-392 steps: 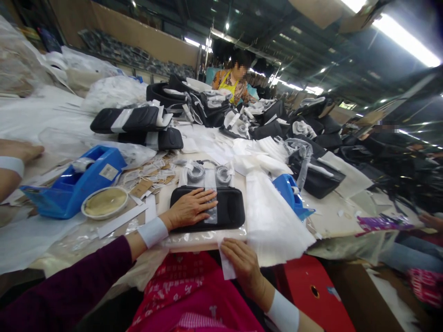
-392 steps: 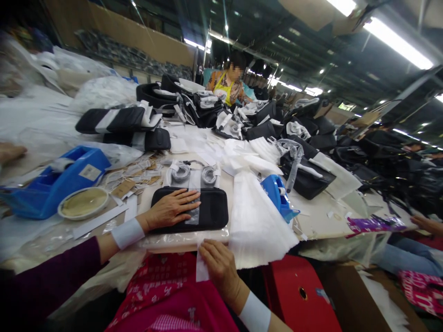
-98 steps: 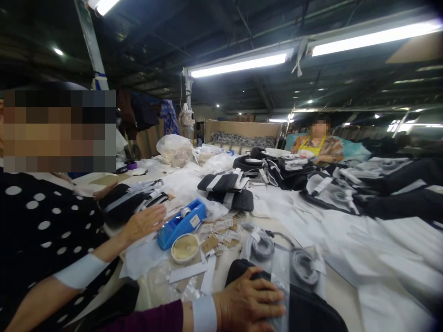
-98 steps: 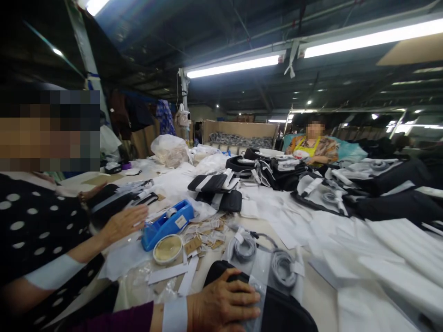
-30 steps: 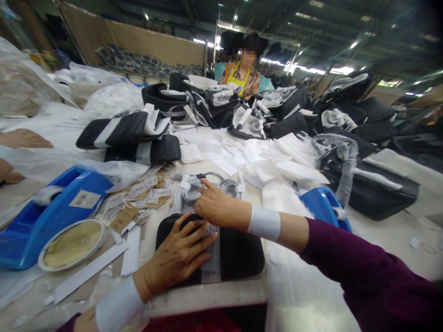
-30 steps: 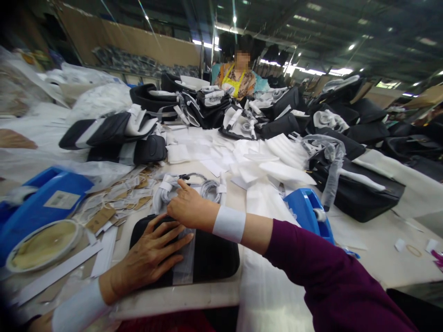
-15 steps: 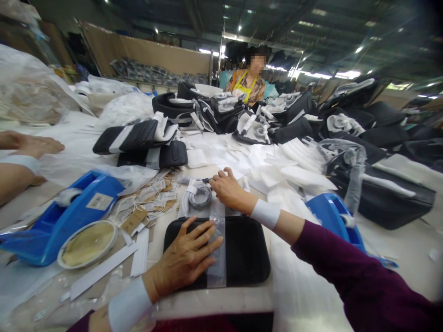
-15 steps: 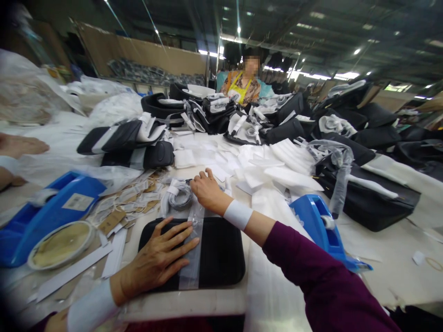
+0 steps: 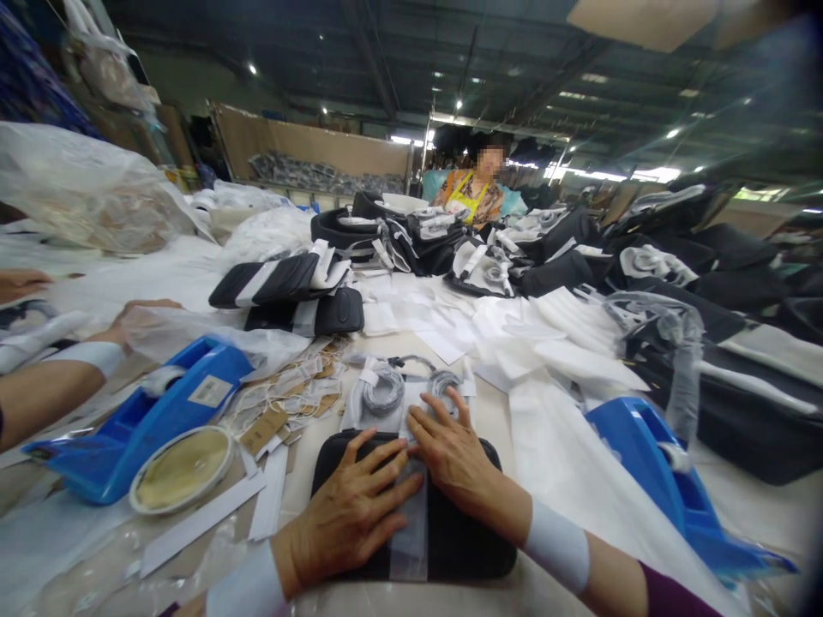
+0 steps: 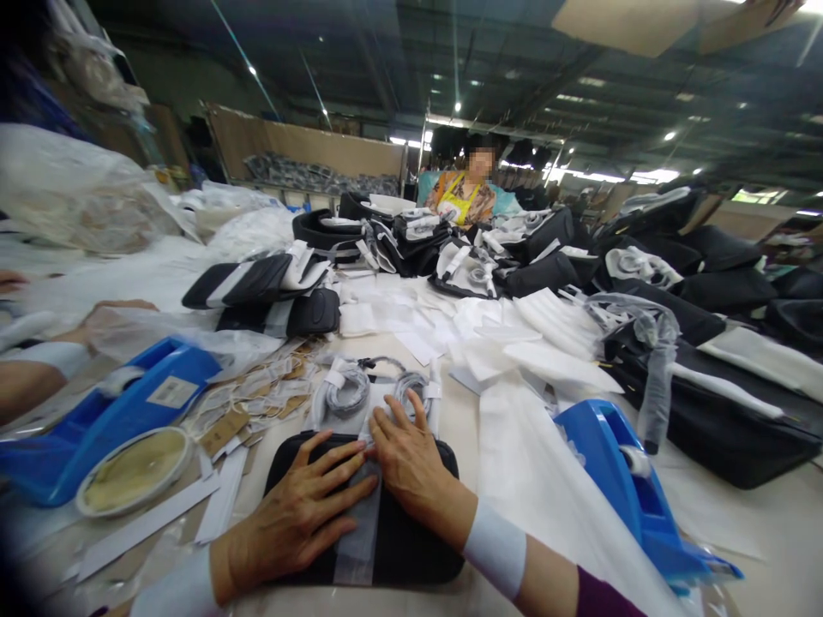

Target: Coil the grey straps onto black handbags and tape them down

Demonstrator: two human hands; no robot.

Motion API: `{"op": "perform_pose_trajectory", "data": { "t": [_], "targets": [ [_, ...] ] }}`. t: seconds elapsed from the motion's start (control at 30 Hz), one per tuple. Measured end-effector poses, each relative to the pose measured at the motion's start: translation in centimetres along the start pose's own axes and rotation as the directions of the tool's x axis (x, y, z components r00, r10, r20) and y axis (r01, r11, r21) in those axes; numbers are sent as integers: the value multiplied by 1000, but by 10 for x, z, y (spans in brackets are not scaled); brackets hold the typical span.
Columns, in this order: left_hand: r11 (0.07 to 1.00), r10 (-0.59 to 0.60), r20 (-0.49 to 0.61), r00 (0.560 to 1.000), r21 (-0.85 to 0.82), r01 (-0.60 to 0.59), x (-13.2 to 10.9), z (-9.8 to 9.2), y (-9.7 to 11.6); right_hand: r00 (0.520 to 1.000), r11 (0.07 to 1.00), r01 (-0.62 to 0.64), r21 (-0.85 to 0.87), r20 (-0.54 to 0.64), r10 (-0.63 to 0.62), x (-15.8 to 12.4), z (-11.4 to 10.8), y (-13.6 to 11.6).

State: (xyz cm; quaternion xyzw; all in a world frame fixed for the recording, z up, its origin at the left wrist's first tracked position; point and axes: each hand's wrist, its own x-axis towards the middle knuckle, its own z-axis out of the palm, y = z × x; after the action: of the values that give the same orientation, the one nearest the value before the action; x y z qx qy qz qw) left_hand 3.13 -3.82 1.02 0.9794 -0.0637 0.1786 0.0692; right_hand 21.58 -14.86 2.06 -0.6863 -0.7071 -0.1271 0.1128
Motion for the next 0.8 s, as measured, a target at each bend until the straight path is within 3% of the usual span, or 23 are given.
{"op": "perform_pose_trajectory", "data": {
  "t": [0.27,0.5,0.8],
  "targets": [
    [998,10,65,998,54,-13,-1,-3,1,962,985,-157,67,-216,168,-1,11,-4],
    [1000,0,23,1000,10,0,-1,-4,2,960,980,-105,170,-238,145,-12,12,-8],
    [999,13,14,1000,43,-14,-2,-4,2,949,975,-69,213,-287,130,-5,3,-9]
  ]
}}
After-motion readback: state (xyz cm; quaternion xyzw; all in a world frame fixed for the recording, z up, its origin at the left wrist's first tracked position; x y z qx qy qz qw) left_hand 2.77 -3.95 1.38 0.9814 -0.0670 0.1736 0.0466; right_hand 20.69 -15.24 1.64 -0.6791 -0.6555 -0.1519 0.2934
